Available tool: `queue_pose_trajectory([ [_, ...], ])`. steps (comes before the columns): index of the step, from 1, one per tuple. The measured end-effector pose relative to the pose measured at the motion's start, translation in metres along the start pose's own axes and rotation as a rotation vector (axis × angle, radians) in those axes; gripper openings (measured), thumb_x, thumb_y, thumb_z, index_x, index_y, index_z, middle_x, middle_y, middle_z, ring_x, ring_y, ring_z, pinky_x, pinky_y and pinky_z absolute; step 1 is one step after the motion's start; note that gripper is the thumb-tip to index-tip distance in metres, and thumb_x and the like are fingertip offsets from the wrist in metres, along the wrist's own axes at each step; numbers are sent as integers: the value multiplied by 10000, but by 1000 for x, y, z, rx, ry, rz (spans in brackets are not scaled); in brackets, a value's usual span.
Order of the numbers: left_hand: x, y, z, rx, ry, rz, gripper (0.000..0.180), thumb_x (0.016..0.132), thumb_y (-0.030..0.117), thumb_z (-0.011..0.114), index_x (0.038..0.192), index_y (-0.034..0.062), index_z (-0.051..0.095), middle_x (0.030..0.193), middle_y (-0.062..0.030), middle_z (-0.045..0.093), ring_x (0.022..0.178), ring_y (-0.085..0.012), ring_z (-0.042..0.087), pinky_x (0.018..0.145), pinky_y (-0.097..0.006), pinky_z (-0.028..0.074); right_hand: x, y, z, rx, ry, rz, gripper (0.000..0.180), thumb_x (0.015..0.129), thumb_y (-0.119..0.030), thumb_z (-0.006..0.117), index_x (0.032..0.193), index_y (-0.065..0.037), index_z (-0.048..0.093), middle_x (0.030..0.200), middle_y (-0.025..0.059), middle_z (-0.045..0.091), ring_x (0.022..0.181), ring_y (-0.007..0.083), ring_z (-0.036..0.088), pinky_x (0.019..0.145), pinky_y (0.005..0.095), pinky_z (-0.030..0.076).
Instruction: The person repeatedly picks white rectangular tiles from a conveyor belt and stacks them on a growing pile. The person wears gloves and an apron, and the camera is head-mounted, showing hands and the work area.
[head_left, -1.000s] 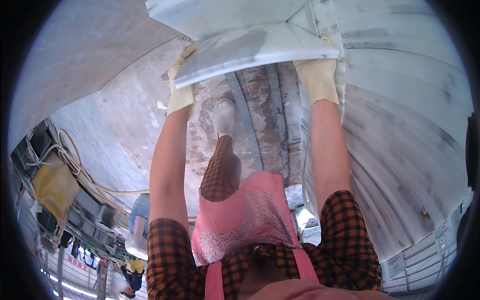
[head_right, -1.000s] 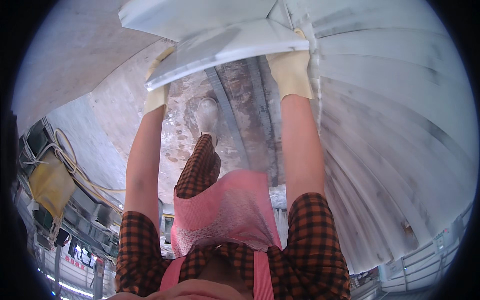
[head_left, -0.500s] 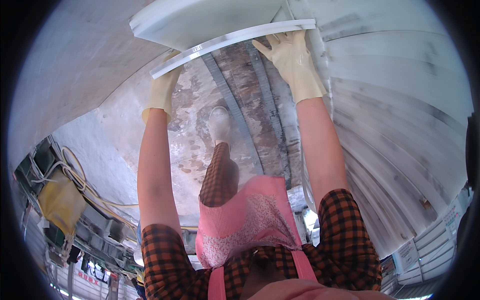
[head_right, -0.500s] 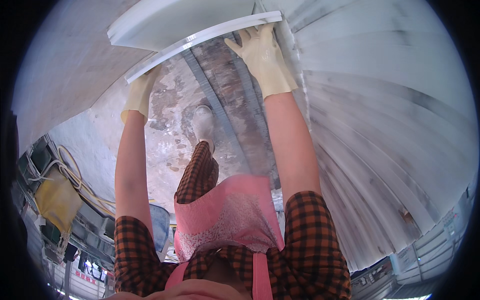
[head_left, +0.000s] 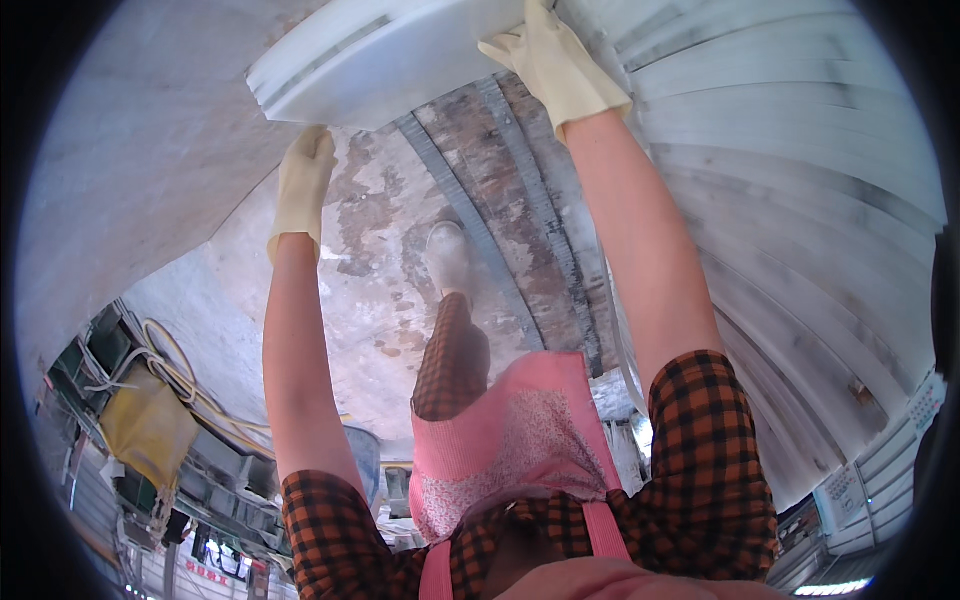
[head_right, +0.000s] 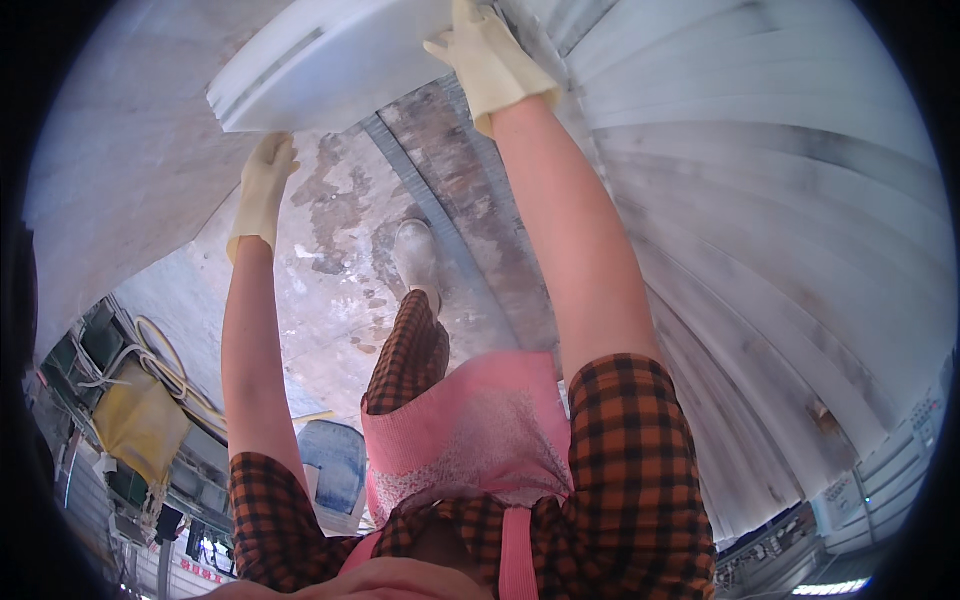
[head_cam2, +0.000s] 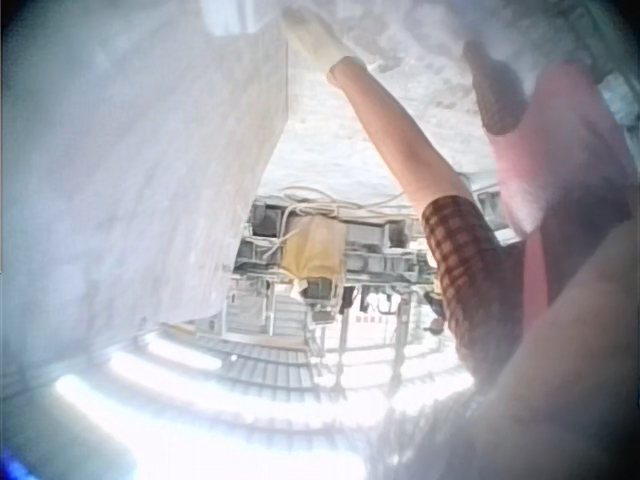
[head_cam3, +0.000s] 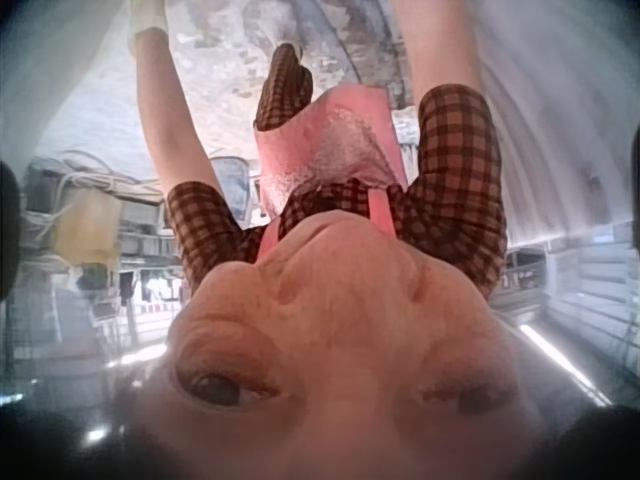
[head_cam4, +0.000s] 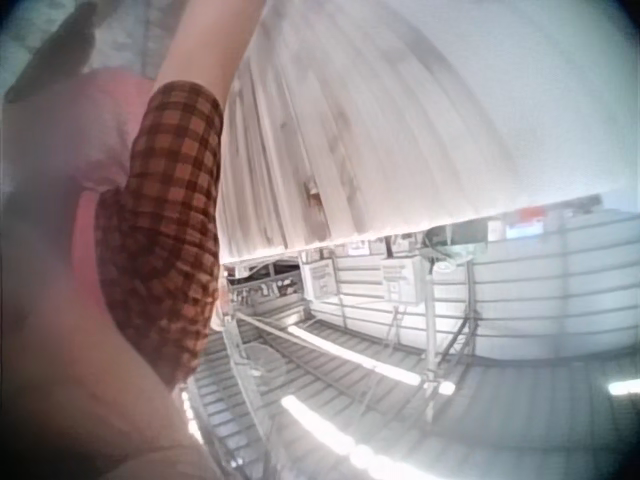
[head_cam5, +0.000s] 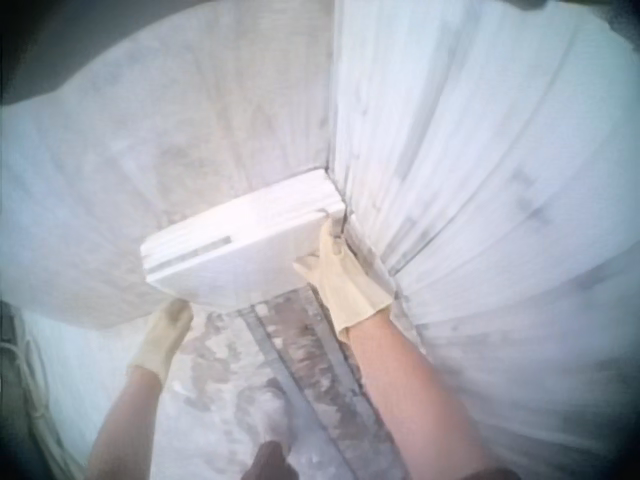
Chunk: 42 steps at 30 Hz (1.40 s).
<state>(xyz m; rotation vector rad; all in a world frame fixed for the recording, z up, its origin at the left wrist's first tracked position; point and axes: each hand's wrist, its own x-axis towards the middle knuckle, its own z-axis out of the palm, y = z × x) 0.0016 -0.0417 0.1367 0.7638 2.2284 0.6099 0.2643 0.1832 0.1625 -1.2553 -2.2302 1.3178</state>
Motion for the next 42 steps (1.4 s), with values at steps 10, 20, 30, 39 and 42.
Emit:
queue_pose_trajectory([
  [10, -100, -40, -4, -568, 51, -234, 414, 998, 202, 516, 1339, -32, 517, 1254, -162, 609, 1085, -217, 634, 929, -300, 532, -41, -41, 8, -263, 358, -201, 540, 957, -245, 501, 1435, -17, 400, 1416, 195, 483, 1315, 341, 463, 1143, 432, 322],
  [20, -168, -67, 26, -710, -39, -419, 383, 984, 189, 562, 1307, -15, 540, 1163, -110, 633, 1011, -192, 649, 871, -291, 565, -3, -72, -15, -920, 285, -385, 580, 899, -107, 429, 1440, 87, 350, 1481, 264, 388, 1426, 374, 308, 1208, 437, 205],
  [30, -104, -36, 11, -952, 88, -304, 440, 994, 290, 554, 1294, -31, 531, 1169, -145, 652, 1043, -237, 656, 904, -360, 558, -5, -84, -24, -934, 174, -362, 609, 892, -99, 429, 1456, 99, 312, 1525, 277, 313, 1447, 355, 275, 1215, 407, 197],
  [39, -6, 84, -27, -796, 118, -171, 805, 962, 549, 521, 1437, -76, 346, 1431, -217, 443, 1318, -287, 468, 1086, -405, 402, -2, -77, 4, -942, 317, -267, 640, 877, -129, 508, 1456, 80, 330, 1533, 259, 315, 1448, 391, 260, 1210, 438, 198],
  [42, -13, 100, -19, -828, 151, -125, 840, 957, 583, 509, 1447, -76, 333, 1445, -201, 428, 1327, -275, 455, 1106, -386, 371, -1, -77, 15, -959, 326, -201, 669, 864, -114, 543, 1457, 94, 314, 1538, 276, 289, 1453, 416, 237, 1209, 459, 196],
])
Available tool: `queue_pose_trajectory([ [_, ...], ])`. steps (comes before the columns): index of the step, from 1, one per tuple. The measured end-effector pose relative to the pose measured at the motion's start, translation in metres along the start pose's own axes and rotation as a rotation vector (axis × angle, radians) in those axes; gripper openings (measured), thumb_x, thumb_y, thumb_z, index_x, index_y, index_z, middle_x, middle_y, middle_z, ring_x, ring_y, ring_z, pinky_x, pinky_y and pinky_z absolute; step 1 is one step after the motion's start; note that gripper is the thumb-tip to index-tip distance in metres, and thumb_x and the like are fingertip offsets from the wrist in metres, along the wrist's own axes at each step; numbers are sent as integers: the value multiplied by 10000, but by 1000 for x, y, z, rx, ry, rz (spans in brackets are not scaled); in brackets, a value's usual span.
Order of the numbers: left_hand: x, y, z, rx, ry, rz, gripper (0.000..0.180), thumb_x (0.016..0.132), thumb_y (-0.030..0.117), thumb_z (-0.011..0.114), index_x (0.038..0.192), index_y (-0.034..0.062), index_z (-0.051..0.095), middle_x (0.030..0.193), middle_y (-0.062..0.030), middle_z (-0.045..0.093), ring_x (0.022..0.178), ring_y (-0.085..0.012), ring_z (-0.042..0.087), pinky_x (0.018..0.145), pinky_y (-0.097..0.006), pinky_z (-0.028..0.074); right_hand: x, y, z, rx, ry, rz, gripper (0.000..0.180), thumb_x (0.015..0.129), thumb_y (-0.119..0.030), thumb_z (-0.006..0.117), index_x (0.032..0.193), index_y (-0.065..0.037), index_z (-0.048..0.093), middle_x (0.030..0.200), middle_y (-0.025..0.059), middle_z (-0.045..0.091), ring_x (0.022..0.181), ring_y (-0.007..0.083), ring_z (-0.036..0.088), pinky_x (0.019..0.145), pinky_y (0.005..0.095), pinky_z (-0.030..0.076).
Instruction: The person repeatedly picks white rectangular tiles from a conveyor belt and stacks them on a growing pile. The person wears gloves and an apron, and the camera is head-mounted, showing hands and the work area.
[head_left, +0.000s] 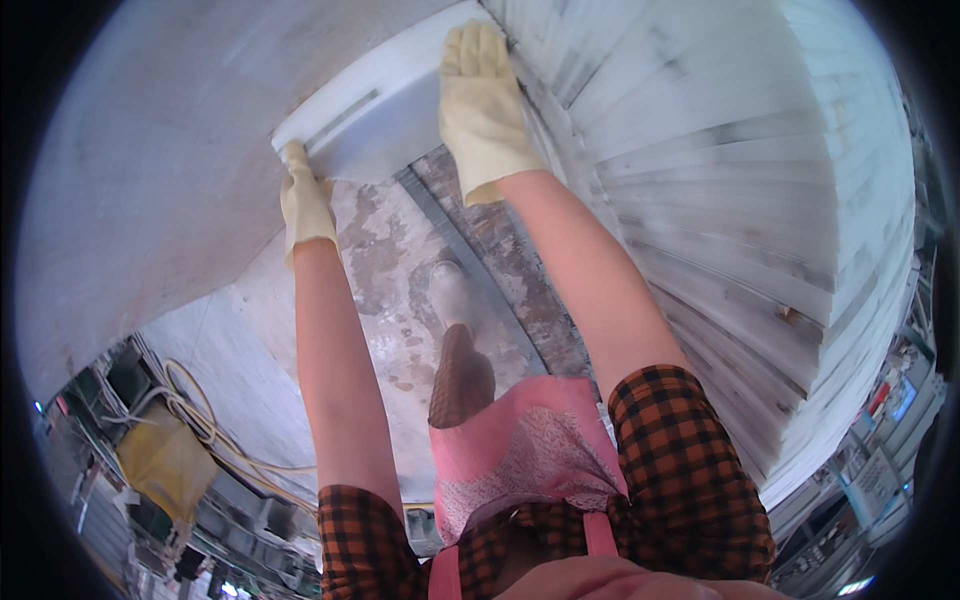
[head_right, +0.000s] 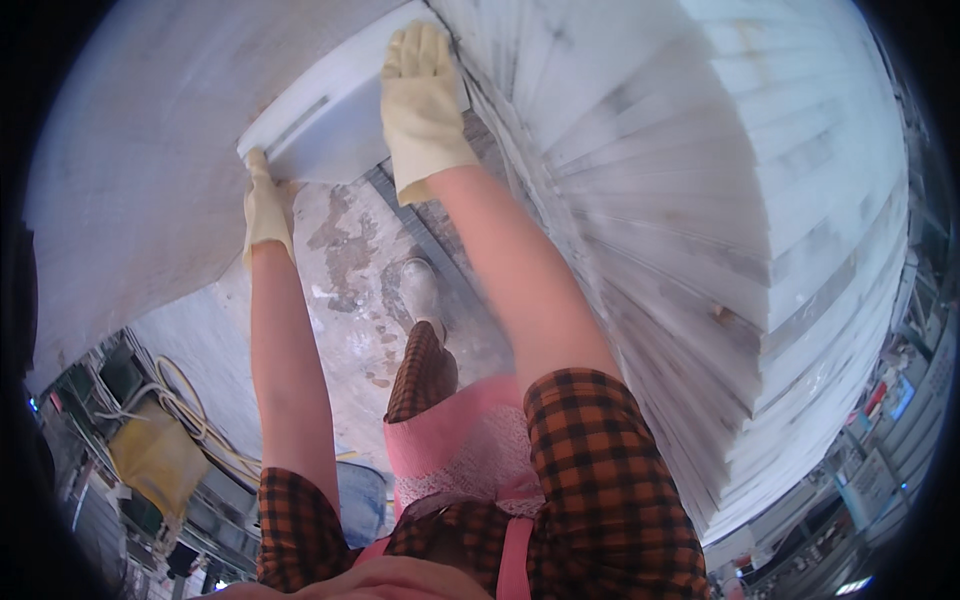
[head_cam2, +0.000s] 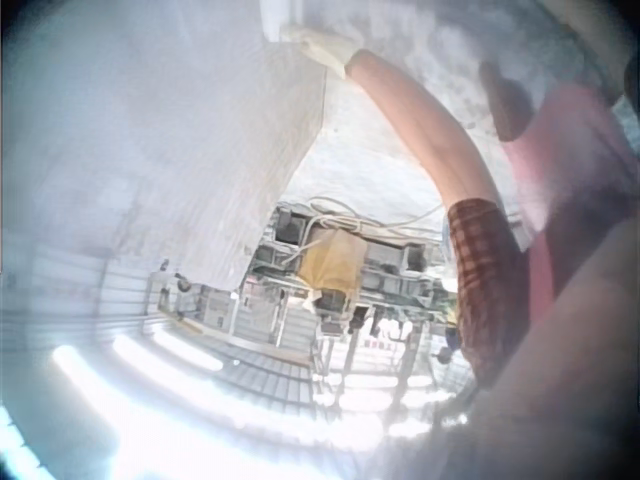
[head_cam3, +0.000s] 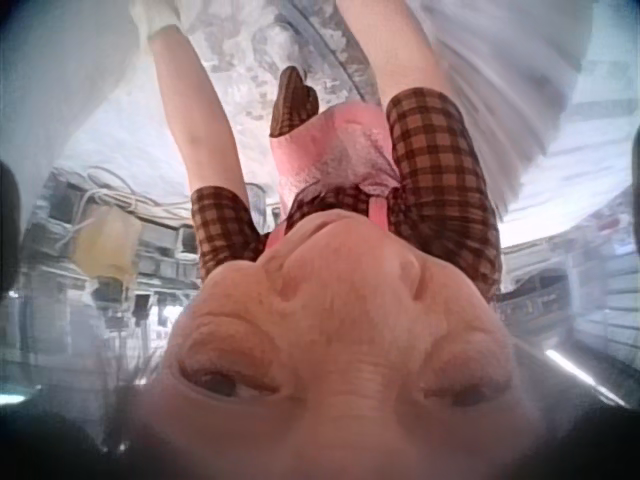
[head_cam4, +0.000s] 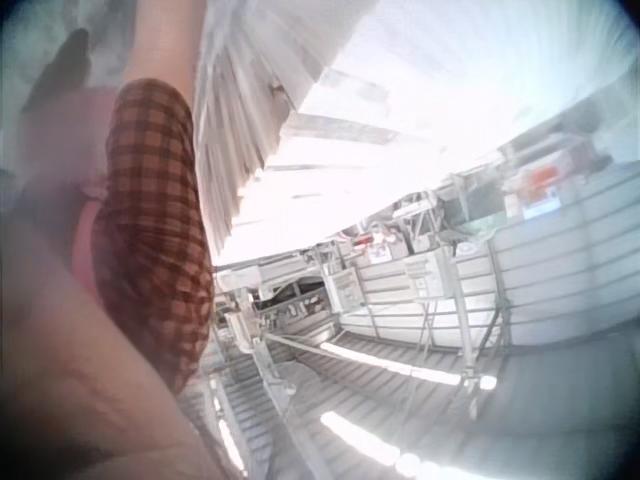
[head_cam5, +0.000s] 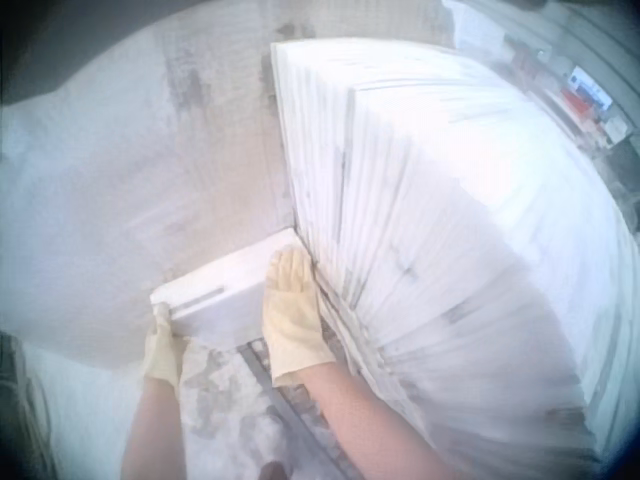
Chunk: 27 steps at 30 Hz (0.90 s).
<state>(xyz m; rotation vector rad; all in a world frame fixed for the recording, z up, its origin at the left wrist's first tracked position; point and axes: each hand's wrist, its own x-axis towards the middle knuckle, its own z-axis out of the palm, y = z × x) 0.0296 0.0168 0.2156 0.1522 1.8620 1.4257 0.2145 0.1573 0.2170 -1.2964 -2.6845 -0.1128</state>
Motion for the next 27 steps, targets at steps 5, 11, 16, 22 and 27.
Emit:
queue_pose_trajectory([
  [5, -17, -7, 2, -72, 68, 34, 853, 961, 583, 509, 1462, -75, 298, 1485, -180, 377, 1357, -263, 416, 1118, -360, 356, -15, 0, -6, 40, -45, 5, 681, 915, -152, 488, 1486, 106, 220, 1555, 294, 233, 1460, 451, 186, 1214, 486, 158],
  [11, 5, 1, 7, -43, 52, -20, 805, 981, 570, 451, 1437, -84, 345, 1423, -180, 446, 1316, -275, 472, 1092, -352, 395, 7, 6, -4, 167, 34, -75, 575, 866, -81, 519, 1395, 111, 397, 1468, 308, 376, 1397, 440, 330, 1186, 480, 243],
  [16, -2, 13, 0, 123, 5, -104, 757, 999, 543, 416, 1427, -80, 368, 1391, -181, 481, 1277, -244, 508, 1065, -326, 418, 2, 4, -6, 7, 99, -40, 576, 851, -98, 548, 1373, 110, 422, 1437, 256, 437, 1380, 404, 363, 1191, 448, 245],
  [22, -10, 4, -3, 159, 35, -42, 774, 997, 567, 415, 1444, -62, 355, 1420, -177, 459, 1294, -226, 486, 1081, -331, 392, -13, 8, -17, 33, 14, -60, 596, 887, -133, 528, 1427, 82, 392, 1507, 238, 381, 1411, 365, 350, 1201, 434, 231],
  [27, -15, -1, -1, 22, 63, -36, 793, 987, 597, 426, 1483, -13, 325, 1470, -132, 421, 1340, -225, 436, 1117, -345, 323, -12, 14, -28, 57, -77, -117, 582, 914, -173, 492, 1425, 89, 394, 1515, 268, 356, 1429, 382, 321, 1205, 457, 191],
])
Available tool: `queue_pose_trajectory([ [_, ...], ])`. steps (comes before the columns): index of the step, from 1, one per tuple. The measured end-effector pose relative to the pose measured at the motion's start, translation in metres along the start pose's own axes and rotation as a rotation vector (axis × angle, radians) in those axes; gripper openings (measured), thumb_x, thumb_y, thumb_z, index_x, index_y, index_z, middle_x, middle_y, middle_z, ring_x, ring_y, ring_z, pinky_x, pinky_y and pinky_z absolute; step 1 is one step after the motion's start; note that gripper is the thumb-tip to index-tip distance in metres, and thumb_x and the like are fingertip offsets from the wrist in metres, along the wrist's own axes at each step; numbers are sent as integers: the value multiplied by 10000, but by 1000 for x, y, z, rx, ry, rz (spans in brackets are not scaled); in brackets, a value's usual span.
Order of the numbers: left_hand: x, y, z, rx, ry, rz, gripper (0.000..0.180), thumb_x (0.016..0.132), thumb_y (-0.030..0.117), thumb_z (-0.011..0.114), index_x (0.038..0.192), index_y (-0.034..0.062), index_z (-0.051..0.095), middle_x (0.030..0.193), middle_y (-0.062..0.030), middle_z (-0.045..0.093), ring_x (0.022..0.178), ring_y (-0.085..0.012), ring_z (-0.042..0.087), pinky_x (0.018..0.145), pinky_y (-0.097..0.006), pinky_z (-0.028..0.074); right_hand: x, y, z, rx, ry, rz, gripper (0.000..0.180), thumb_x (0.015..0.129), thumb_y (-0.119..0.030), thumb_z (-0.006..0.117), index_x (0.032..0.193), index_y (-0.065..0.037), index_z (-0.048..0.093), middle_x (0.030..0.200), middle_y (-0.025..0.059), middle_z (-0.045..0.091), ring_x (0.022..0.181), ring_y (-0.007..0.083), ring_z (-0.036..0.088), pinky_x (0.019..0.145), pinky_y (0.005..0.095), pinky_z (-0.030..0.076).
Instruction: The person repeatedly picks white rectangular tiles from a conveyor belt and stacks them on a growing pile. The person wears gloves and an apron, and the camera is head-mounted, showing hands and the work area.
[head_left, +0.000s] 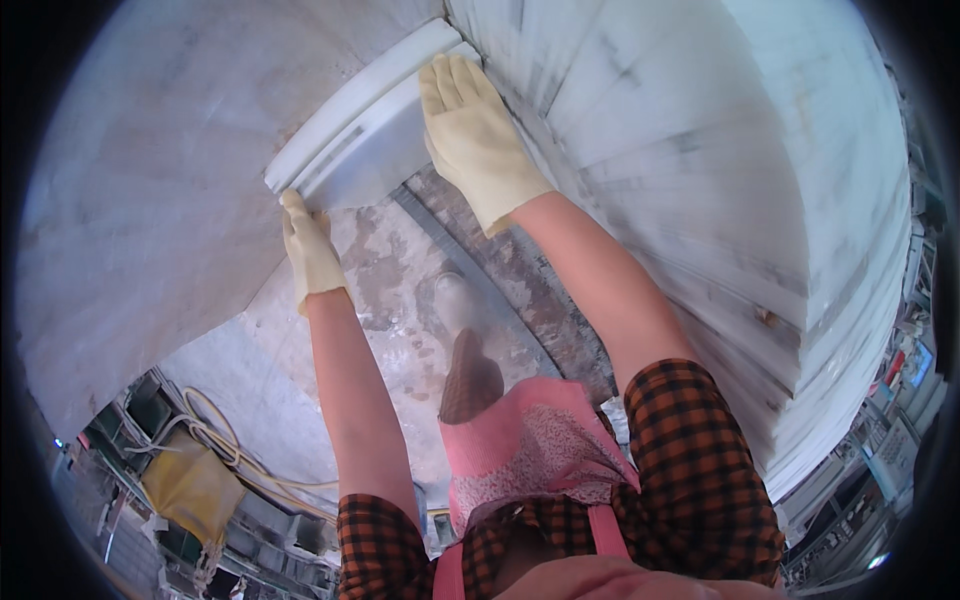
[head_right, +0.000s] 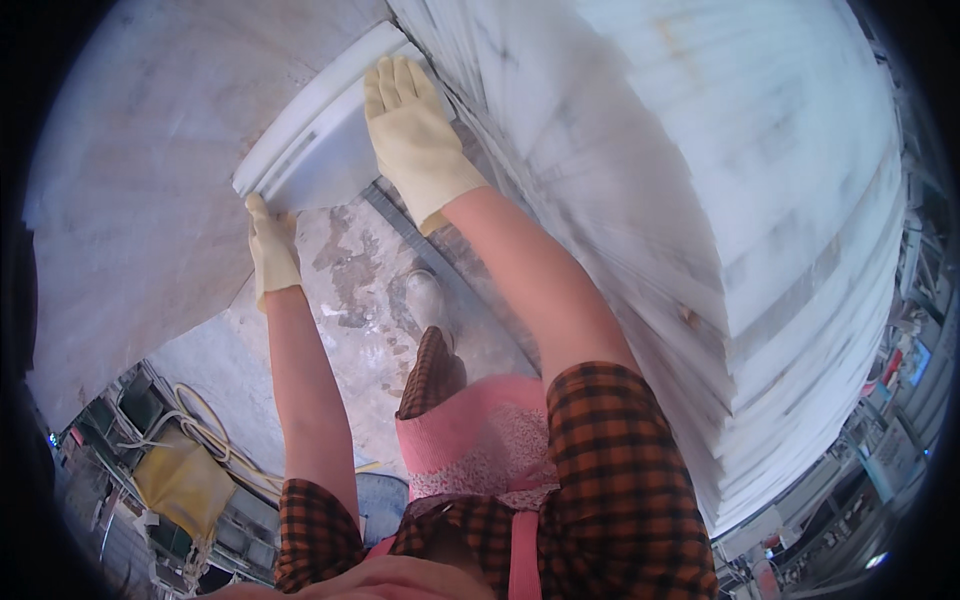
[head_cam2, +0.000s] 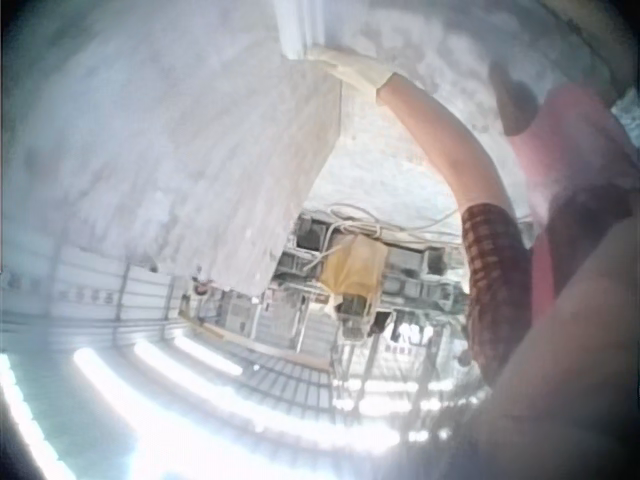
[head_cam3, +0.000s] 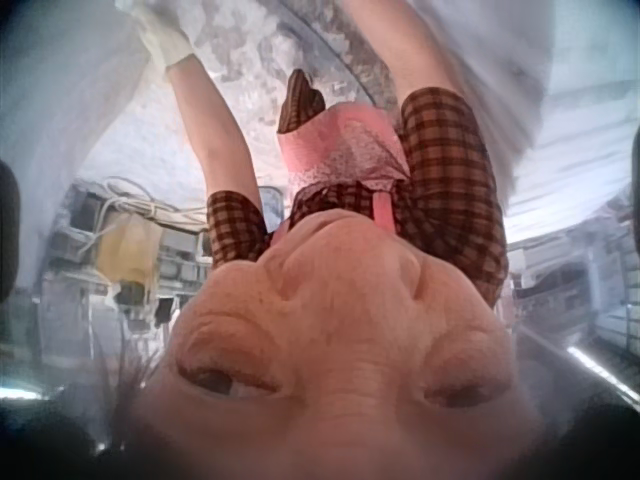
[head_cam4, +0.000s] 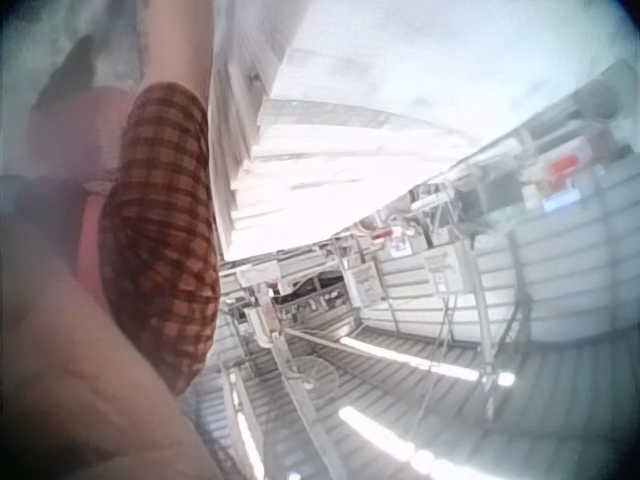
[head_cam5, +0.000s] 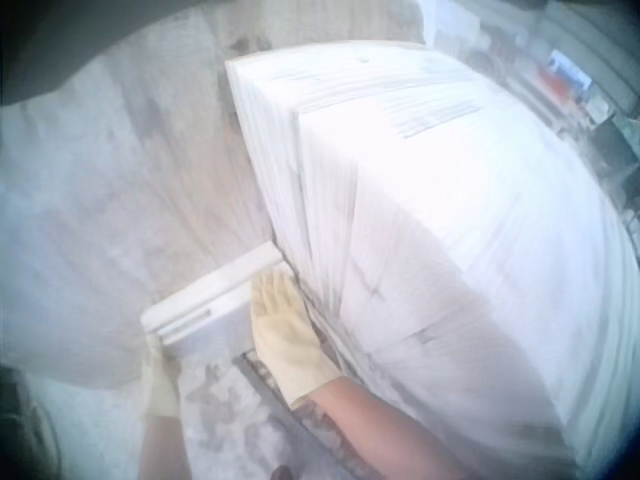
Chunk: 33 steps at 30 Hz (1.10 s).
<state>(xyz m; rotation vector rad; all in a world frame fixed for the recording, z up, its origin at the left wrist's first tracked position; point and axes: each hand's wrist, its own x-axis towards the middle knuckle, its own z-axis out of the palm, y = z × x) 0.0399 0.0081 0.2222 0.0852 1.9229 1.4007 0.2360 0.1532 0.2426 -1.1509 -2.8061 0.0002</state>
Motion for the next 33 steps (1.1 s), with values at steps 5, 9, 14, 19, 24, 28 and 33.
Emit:
queue_pose_trajectory([
  [5, -12, 4, 5, 34, -10, 71, 807, 974, 622, 431, 1514, 35, 303, 1502, -102, 401, 1404, -233, 377, 1149, -365, 253, 7, 0, -4, -152, -14, -20, 583, 914, -173, 488, 1434, 74, 388, 1506, 255, 377, 1420, 354, 343, 1196, 446, 211],
  [9, -14, 12, 7, 16, -48, 19, 790, 984, 580, 448, 1522, 27, 279, 1523, -127, 371, 1412, -260, 369, 1142, -385, 295, 4, 3, 0, -93, -31, -30, 596, 902, -159, 508, 1429, 90, 379, 1469, 267, 415, 1391, 353, 378, 1183, 445, 236],
  [14, -19, 8, -5, 149, -78, 97, 780, 988, 591, 421, 1517, 32, 299, 1521, -130, 381, 1425, -268, 351, 1159, -401, 249, 2, -3, 12, -184, 65, -49, 578, 891, -114, 502, 1402, 121, 373, 1414, 290, 463, 1323, 363, 456, 1162, 440, 280],
  [19, -2, 16, -5, 337, 22, -80, 811, 988, 619, 383, 1493, -12, 319, 1491, -163, 421, 1356, -298, 441, 1107, -408, 347, -21, -19, 0, 243, 112, 136, 611, 858, -159, 596, 1407, 45, 422, 1422, 216, 476, 1315, 335, 448, 1143, 429, 302],
  [24, -73, -51, -61, 579, 52, 46, 732, 1005, 549, 416, 1458, -24, 373, 1463, -195, 450, 1349, -294, 432, 1119, -390, 322, -160, -34, 11, 660, -50, 11, 430, 897, -177, 569, 1292, -8, 570, 1373, 186, 540, 1245, 355, 514, 1098, 465, 355],
  [28, -210, -164, -200, 683, -67, -236, 692, 1008, 500, 436, 1426, -50, 412, 1463, -214, 445, 1362, -292, 412, 1138, -394, 300, -330, -20, 34, 747, -582, 490, 346, 934, -333, 512, 993, -44, 694, 1028, 200, 683, 989, 381, 617, 893, 437, 472],
  [33, -325, -366, -347, 1809, -56, 104, 735, 1005, 527, 388, 1508, -1, 297, 1553, -165, 335, 1418, -444, 282, 1198, -525, 175, -509, 8, 62, 1476, -845, 1334, 407, 959, -376, 522, 1265, -129, 627, 1016, 179, 717, 973, 397, 660, 950, 434, 485],
])
